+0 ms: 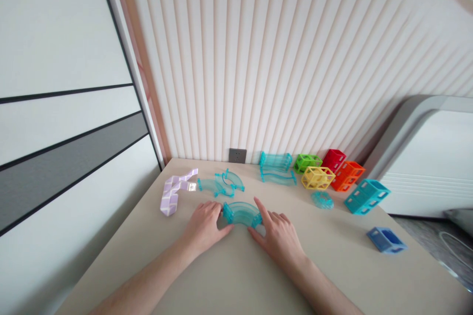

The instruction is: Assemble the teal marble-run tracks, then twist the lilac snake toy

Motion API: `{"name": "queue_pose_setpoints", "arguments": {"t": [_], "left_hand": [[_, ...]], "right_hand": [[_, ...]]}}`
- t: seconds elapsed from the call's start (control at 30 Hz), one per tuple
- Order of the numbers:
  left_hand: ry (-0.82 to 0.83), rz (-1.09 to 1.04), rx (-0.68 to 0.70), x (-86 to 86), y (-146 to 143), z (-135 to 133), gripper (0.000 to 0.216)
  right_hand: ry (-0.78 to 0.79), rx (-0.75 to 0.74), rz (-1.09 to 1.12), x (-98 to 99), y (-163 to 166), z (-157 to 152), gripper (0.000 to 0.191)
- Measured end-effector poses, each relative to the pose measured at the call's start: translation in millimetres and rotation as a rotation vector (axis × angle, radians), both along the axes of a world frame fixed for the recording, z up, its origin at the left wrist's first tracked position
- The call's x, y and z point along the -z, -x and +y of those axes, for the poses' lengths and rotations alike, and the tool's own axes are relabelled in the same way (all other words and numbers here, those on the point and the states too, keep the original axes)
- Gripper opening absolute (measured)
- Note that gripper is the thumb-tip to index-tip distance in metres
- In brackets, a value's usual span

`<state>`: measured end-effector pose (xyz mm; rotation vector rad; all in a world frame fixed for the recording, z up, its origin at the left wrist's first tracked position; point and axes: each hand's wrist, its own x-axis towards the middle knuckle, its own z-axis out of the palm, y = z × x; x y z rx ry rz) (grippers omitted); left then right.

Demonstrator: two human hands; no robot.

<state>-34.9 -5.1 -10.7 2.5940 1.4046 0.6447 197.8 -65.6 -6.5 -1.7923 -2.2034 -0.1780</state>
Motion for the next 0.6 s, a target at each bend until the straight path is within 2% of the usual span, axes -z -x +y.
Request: {"name": "queue_pose_setpoints", "arguments": {"t": [0.27,0.6], "left_hand": [[-0.011,-0.01,-0.045,2.7,-3.4,-0.7,0.025],[-0.033,-0.01,-0.049,7.1,-5.1,0.4,0.027]], "right_hand": [[-0.069,0.013,0.034,1.7,-1.4,0.9,0.07],[-0.049,0.063,0.052,5.5,-1.9,3.7,0.068]]}}
